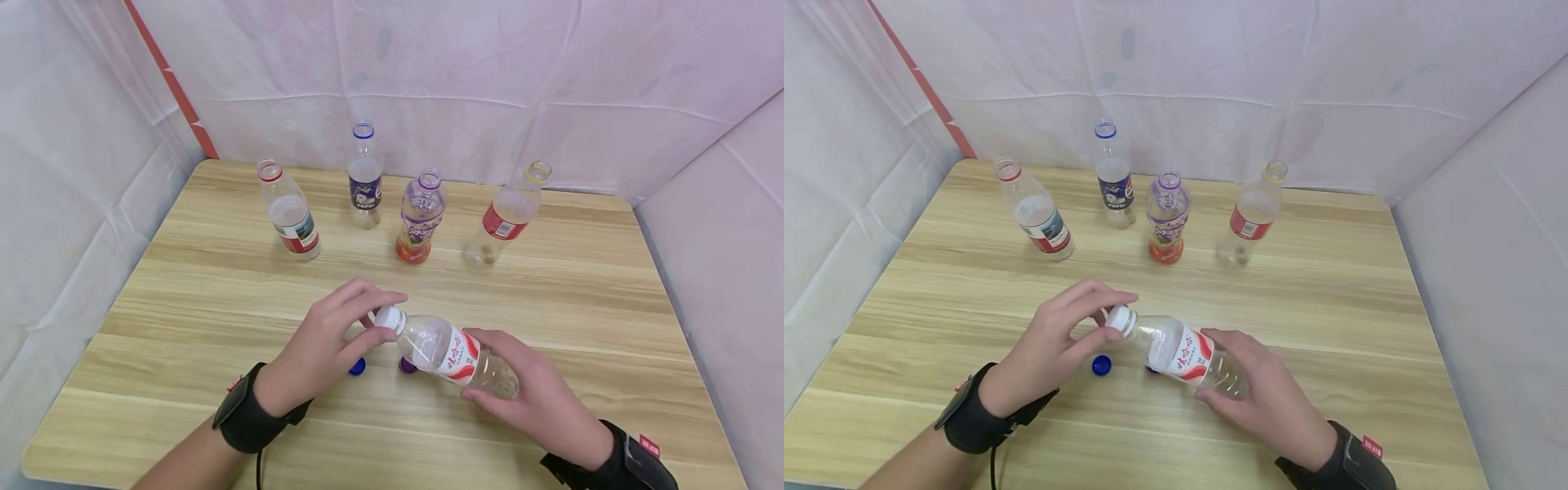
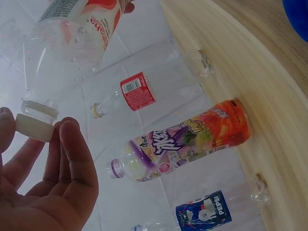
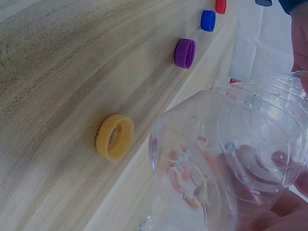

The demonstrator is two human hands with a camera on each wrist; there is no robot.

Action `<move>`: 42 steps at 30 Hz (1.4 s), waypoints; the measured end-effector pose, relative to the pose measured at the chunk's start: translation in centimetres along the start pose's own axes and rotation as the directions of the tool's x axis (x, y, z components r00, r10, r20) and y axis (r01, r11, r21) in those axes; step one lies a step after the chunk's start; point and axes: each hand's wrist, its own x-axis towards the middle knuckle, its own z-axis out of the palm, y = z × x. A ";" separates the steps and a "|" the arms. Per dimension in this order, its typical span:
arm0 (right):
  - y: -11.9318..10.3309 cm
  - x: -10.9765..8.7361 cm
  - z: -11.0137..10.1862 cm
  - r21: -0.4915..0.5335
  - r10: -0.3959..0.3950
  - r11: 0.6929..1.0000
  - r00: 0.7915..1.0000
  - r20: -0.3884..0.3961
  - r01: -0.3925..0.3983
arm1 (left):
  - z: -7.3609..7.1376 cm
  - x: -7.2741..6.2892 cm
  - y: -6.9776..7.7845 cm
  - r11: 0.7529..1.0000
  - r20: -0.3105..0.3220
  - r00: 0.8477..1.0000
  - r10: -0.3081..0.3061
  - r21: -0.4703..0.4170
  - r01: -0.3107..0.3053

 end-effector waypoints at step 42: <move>0.3 -0.1 -0.3 -0.109 -0.026 0.994 0.999 -0.042 0.021 | 0.3 -0.1 -0.3 1.000 0.013 1.000 0.007 -0.017 -0.007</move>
